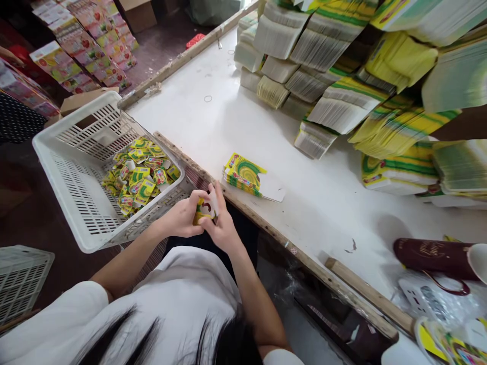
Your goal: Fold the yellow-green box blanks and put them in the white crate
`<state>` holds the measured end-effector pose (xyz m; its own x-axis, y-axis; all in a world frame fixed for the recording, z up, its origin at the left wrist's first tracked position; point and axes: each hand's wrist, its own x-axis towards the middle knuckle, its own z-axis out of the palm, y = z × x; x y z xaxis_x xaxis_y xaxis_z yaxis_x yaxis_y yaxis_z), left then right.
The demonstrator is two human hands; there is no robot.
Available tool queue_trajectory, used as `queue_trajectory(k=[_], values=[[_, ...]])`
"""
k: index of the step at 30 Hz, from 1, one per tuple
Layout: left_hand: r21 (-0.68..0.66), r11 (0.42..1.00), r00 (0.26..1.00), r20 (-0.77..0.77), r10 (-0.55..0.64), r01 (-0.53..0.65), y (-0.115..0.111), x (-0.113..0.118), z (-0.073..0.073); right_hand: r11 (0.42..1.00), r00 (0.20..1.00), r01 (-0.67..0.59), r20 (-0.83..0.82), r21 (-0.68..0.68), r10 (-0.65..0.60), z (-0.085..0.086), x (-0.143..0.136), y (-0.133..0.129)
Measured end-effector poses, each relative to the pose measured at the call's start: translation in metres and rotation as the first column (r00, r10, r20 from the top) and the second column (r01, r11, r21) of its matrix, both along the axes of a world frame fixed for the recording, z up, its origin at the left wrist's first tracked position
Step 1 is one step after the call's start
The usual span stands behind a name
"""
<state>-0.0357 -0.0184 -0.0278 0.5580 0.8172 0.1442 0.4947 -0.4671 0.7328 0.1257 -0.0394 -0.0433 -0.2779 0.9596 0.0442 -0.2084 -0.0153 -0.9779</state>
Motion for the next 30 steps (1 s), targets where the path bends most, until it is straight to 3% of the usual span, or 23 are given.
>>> queue_trajectory(k=[3,6,8,10,12,15,18,22,24,27,30], values=[[0.074,0.996,0.996,0.079,0.05,-0.056,0.002,0.002,-0.005,0.953,0.95,0.031,0.287,0.301,-0.121,-0.001,-0.001,-0.004],[0.176,0.93,0.946,0.05,0.32,-0.324,-0.002,0.0,-0.009,0.922,0.899,0.217,0.301,0.321,-0.317,-0.006,0.002,-0.002],[0.094,0.861,0.866,0.062,0.495,-0.499,-0.007,-0.003,-0.008,0.908,0.883,0.322,0.26,0.269,-0.391,-0.012,0.006,-0.001],[-0.088,0.825,0.812,0.145,0.565,-0.558,-0.012,-0.007,-0.004,0.906,0.882,0.306,0.271,0.292,-0.385,-0.017,0.01,0.0],[-0.252,0.832,0.799,0.247,0.549,-0.494,-0.015,-0.008,0.002,0.896,0.868,0.214,0.346,0.389,-0.357,-0.019,0.012,-0.001],[-0.412,0.82,0.742,0.382,0.55,-0.396,-0.015,-0.007,0.012,0.832,0.816,0.122,0.423,0.54,-0.394,-0.017,0.013,-0.002],[-0.554,0.729,0.615,0.427,0.663,-0.402,-0.012,-0.004,0.012,0.772,0.812,0.072,0.412,0.632,-0.414,-0.009,0.018,-0.002],[-0.669,0.639,0.499,0.434,0.75,-0.379,-0.007,-0.001,0.0,0.793,0.875,-0.089,0.427,0.602,-0.226,0.003,0.03,0.001],[-0.734,0.607,0.446,0.452,0.772,-0.306,-0.006,0.001,-0.004,0.814,0.878,-0.087,0.431,0.574,-0.21,0.006,0.032,0.004],[-0.82,0.54,0.374,0.447,0.812,-0.192,-0.005,0.004,-0.004,0.814,0.849,0.0,0.43,0.581,-0.307,0.005,0.03,0.007],[-0.847,0.516,0.368,0.443,0.817,-0.126,-0.002,0.004,0.0,0.799,0.82,0.018,0.448,0.601,-0.355,0.002,0.027,0.009]])
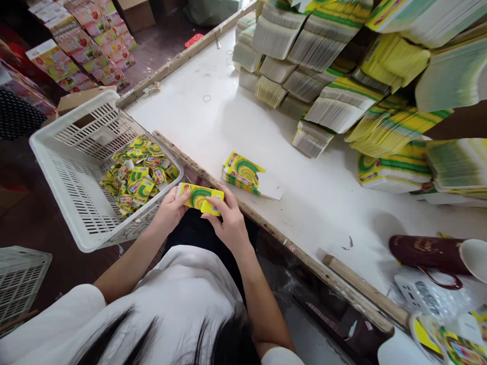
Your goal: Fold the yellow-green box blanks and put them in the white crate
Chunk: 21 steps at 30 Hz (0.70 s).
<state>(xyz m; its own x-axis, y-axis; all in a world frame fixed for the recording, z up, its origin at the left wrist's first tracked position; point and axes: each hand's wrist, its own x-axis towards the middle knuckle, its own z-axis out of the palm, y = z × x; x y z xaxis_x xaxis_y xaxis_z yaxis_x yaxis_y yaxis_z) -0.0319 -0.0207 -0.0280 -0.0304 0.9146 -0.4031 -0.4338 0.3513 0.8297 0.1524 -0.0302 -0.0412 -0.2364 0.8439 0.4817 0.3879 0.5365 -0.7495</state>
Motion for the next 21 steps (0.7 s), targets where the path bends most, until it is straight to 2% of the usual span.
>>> queue_trajectory(k=[5,9,11,12,13,14,15,16,17,18,19,20,21], values=[[0.022,0.997,0.996,-0.058,-0.069,0.07,0.003,0.0,0.004,0.993,0.997,-0.077,0.002,-0.084,0.078,0.0,-0.001,-0.001],[-0.003,0.991,0.988,-0.073,-0.135,0.135,0.005,0.001,0.003,0.984,0.981,0.052,-0.177,-0.17,-0.082,0.002,-0.011,-0.003],[0.027,0.996,0.981,-0.177,-0.081,0.087,0.008,-0.014,0.003,0.984,0.984,0.049,-0.161,-0.174,-0.077,0.002,-0.011,0.0],[0.066,0.997,0.96,-0.28,-0.01,0.03,0.01,-0.027,0.003,0.985,0.988,0.067,-0.127,-0.16,-0.088,0.001,-0.008,0.003],[0.118,0.992,0.908,-0.409,0.086,-0.041,0.013,-0.045,0.003,0.983,0.986,0.124,-0.092,-0.139,-0.138,0.0,-0.002,0.008],[0.187,0.976,0.804,-0.56,0.201,-0.114,0.017,-0.066,0.003,0.97,0.973,0.218,-0.057,-0.111,-0.225,-0.001,0.006,0.014],[0.244,0.953,0.639,-0.708,0.3,-0.178,0.02,-0.088,0.003,0.938,0.941,0.336,-0.019,-0.082,-0.338,-0.004,0.016,0.021],[0.269,0.937,0.424,-0.838,0.342,-0.224,0.022,-0.11,0.002,0.889,0.89,0.456,0.03,-0.049,-0.455,-0.007,0.026,0.028],[0.263,0.935,0.221,-0.923,0.316,-0.238,0.024,-0.128,0.002,0.844,0.841,0.536,0.097,-0.025,-0.532,-0.011,0.036,0.035],[0.258,0.938,0.089,-0.954,0.285,-0.233,0.025,-0.143,0.001,0.817,0.807,0.576,0.168,-0.011,-0.566,-0.016,0.044,0.041],[0.247,0.944,0.007,-0.967,0.255,-0.219,0.024,-0.151,0.0,0.806,0.785,0.592,0.228,0.001,-0.576,-0.02,0.05,0.046],[0.236,0.954,-0.01,-0.971,0.238,-0.186,0.023,-0.153,-0.001,0.805,0.772,0.593,0.28,0.008,-0.571,-0.024,0.053,0.051],[0.232,0.963,0.03,-0.971,0.238,-0.135,0.02,-0.149,-0.002,0.807,0.764,0.59,0.315,0.015,-0.564,-0.026,0.055,0.054]])
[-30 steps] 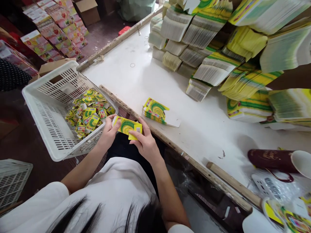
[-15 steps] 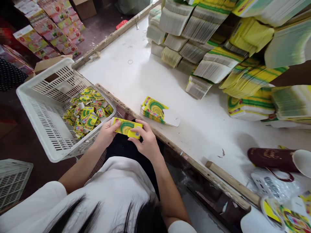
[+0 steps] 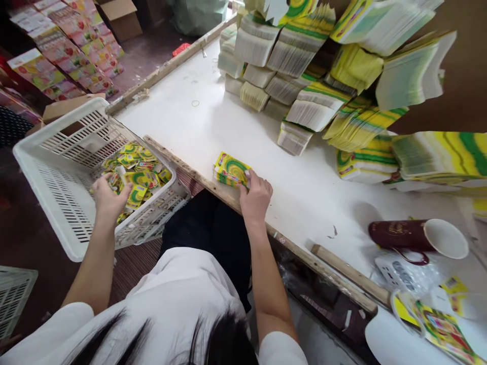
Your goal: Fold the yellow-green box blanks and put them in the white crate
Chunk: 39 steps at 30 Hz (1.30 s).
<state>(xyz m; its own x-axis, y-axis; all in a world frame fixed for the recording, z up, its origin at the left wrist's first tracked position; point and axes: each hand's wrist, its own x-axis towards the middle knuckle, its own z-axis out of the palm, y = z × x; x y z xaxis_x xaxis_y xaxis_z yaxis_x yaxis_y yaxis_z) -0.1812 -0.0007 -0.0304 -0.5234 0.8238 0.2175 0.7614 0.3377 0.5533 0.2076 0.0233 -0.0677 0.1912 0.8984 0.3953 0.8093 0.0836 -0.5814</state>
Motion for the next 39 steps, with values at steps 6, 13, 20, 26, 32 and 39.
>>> queue_trajectory(k=[6,13,20,26,32,39], values=[[0.161,0.878,0.624,0.646,-0.439,0.451,-0.016,0.1,-0.007,0.997,0.997,0.077,-0.021,0.013,-0.077,0.018,-0.012,-0.012],[0.406,0.844,-0.009,0.902,-0.431,0.351,-0.016,0.191,0.011,0.893,0.692,-0.449,-0.637,-0.011,0.34,0.046,-0.066,-0.062],[0.431,0.899,0.168,0.883,-0.438,0.074,-0.009,0.195,0.023,0.795,0.378,-0.606,-0.865,0.038,0.33,0.038,-0.103,-0.078],[0.452,0.866,0.144,0.862,-0.486,0.215,-0.022,0.176,0.0,0.914,0.579,-0.405,-0.769,0.017,0.271,0.037,-0.082,-0.071],[0.432,0.746,0.322,0.707,-0.629,0.507,-0.02,0.123,0.027,0.938,0.907,-0.281,-0.261,0.205,0.329,0.045,-0.052,-0.063],[0.034,0.446,0.406,0.359,-0.841,0.894,-0.007,0.127,0.034,0.856,0.888,-0.428,-0.042,0.289,0.458,0.044,-0.062,-0.064]])
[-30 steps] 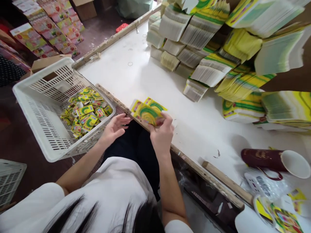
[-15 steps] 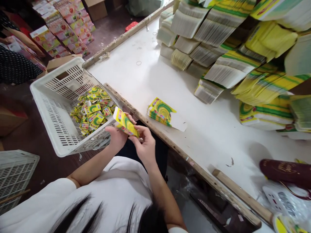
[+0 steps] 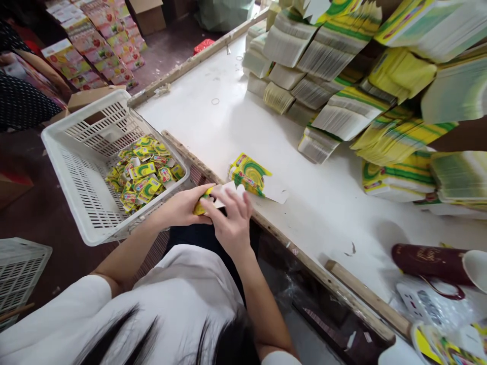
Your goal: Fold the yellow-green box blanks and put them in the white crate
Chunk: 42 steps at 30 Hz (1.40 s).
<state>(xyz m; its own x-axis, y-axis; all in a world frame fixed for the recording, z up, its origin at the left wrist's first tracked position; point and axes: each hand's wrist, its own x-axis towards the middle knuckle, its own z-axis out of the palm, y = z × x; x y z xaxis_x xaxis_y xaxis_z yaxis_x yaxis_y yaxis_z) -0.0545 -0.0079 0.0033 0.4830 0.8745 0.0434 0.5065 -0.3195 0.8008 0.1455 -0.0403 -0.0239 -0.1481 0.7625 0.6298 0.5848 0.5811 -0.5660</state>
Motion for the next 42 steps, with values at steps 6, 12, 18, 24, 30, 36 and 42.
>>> queue_trajectory(k=[6,12,18,24,30,36,42], values=[[0.113,0.993,1.0,0.024,0.008,-0.011,-0.006,0.02,-0.02,0.879,0.845,-0.202,-0.531,-0.431,-0.066,-0.013,-0.007,0.006],[0.178,0.983,0.999,-0.022,-0.033,0.036,-0.013,0.026,-0.028,0.584,0.64,-0.629,-0.768,-0.512,0.016,-0.025,-0.02,0.008],[0.119,0.99,0.995,-0.075,-0.072,0.081,-0.007,0.023,-0.036,0.764,0.826,-0.423,-0.554,-0.487,0.104,-0.028,-0.02,0.0],[0.197,0.975,0.981,0.146,-0.128,0.098,-0.005,0.027,-0.049,0.889,0.955,-0.223,-0.275,-0.4,0.116,-0.022,-0.029,-0.014],[0.259,0.954,0.986,-0.015,0.163,-0.154,-0.013,0.026,-0.039,0.643,0.578,-0.592,-0.812,-0.486,-0.081,-0.021,-0.023,-0.006],[0.43,0.889,0.961,-0.143,0.238,-0.157,-0.017,0.027,-0.039,0.664,0.587,-0.489,-0.776,-0.565,-0.228,-0.026,-0.023,-0.007],[0.59,0.801,0.918,-0.256,0.304,-0.1,-0.014,0.033,-0.041,0.661,0.608,-0.367,-0.707,-0.654,-0.361,-0.021,-0.019,0.003]])
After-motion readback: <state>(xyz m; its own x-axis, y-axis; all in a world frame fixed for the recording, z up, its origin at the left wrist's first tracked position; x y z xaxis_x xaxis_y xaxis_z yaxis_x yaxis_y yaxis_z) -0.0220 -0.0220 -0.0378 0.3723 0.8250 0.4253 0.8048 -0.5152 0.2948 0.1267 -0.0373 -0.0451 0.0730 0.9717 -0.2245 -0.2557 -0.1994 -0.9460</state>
